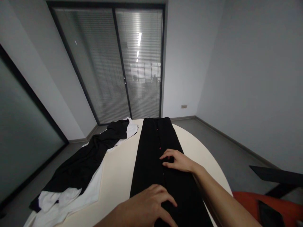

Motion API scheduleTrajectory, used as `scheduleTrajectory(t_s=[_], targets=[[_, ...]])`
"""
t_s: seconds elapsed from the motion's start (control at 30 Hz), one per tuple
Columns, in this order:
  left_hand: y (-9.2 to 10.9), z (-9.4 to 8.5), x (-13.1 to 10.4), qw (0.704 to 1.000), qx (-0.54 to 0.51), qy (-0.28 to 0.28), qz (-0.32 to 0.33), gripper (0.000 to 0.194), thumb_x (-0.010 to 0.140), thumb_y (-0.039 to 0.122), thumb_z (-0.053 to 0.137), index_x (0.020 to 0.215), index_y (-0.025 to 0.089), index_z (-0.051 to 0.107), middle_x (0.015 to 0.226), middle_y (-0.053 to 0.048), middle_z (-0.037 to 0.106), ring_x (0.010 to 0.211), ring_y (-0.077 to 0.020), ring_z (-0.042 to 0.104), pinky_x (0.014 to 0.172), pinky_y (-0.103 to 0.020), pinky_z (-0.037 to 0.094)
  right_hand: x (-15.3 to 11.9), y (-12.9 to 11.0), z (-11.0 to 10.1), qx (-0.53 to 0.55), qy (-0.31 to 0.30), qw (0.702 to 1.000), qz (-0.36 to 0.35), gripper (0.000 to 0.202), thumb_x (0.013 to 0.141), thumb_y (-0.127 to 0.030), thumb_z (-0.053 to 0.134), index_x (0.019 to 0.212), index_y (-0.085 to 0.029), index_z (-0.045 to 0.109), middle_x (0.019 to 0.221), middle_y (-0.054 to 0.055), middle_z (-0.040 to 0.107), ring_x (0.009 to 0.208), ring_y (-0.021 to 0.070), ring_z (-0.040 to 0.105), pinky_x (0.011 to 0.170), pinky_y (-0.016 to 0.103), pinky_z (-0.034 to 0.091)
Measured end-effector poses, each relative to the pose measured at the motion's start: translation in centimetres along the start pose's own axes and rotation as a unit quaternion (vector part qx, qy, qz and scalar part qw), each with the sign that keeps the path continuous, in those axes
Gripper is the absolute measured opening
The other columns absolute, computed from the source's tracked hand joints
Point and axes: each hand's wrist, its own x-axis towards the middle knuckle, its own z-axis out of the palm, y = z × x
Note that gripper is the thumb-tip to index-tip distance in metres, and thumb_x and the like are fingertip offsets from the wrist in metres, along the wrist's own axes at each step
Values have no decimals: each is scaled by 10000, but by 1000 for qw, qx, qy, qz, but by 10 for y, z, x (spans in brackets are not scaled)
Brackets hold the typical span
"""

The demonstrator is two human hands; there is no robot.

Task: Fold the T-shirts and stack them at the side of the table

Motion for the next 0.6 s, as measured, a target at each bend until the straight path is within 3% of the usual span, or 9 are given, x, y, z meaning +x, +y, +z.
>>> scheduleTrajectory(t_s=[0.17,0.37,0.6], targets=[[1,2,4,999,29,-3,18,162,959,368,622,1071,287,706,1260,25,651,1160,-196,551,983,-329,385,0,-4,0,0,-2,1000,7,291,861,-387,696,1111,-250,753,1058,62,661,879,182,623,820,310,501],[4,9,11,996,84,6,39,173,987,387,575,1033,258,681,1150,26,682,1083,-172,572,854,-317,390,0,-8,1,-10,-3,1000,7,290,883,-395,671,1123,-252,748,1063,65,663,905,188,620,835,314,497],[10,8,13,999,48,-12,-12,162,959,338,623,1040,198,625,1147,-40,670,1081,-204,564,910,-316,409,1,-9,0,-10,-7,1000,7,312,891,-419,661,1141,-251,741,1078,67,659,904,187,624,844,320,496]])
